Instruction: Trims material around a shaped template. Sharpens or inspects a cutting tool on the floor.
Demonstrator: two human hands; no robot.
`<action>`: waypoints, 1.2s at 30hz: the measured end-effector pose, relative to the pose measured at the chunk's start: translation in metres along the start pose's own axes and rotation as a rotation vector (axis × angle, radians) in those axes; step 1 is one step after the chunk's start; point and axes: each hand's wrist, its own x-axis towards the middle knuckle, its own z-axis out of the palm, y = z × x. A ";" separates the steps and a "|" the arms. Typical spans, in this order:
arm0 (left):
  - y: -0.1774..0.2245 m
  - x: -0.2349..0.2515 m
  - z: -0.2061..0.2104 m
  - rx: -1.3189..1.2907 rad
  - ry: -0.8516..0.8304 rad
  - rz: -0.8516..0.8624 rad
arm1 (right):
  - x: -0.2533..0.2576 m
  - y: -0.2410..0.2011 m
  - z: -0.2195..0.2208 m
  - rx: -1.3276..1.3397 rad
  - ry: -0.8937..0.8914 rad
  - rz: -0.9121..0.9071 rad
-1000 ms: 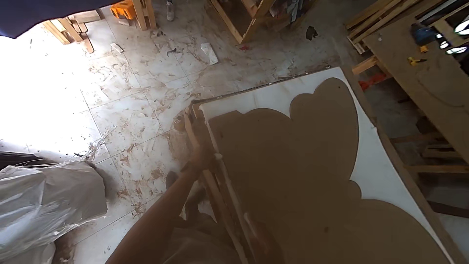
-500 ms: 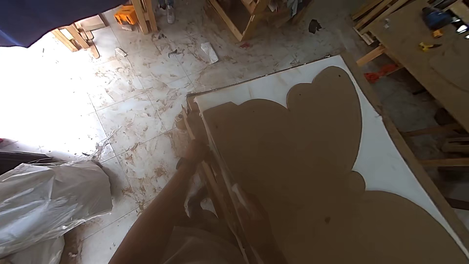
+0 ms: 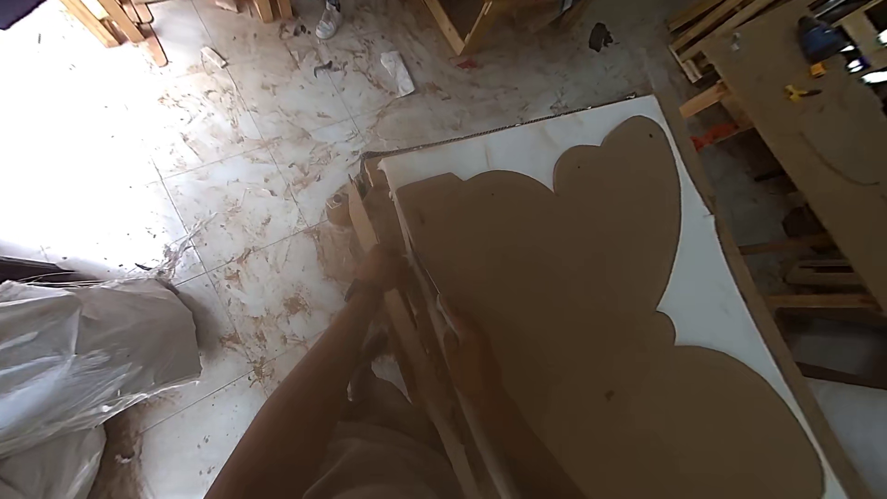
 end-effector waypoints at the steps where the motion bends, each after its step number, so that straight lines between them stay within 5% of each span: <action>1: 0.000 0.000 0.000 -0.004 -0.002 0.003 | -0.016 0.012 0.000 -0.018 -0.007 0.013; 7: -0.003 -0.012 -0.007 -0.094 -0.010 0.041 | -0.152 0.096 0.005 -0.070 0.019 0.072; 16: -0.027 -0.049 -0.044 -0.304 0.002 -0.023 | -0.322 0.133 -0.023 0.004 -0.029 0.245; 20: -0.040 -0.075 -0.018 -0.187 -0.030 0.007 | -0.381 0.184 -0.020 0.120 -0.015 0.196; 25: -0.072 -0.168 0.099 0.080 -0.312 0.063 | -0.364 0.161 -0.033 0.261 0.048 0.179; 28: -0.089 -0.202 0.167 0.110 -0.334 0.013 | -0.350 0.181 -0.019 0.256 0.079 0.118; 36: -0.102 -0.226 0.209 0.075 -0.154 0.018 | -0.348 0.220 -0.005 0.233 0.013 0.050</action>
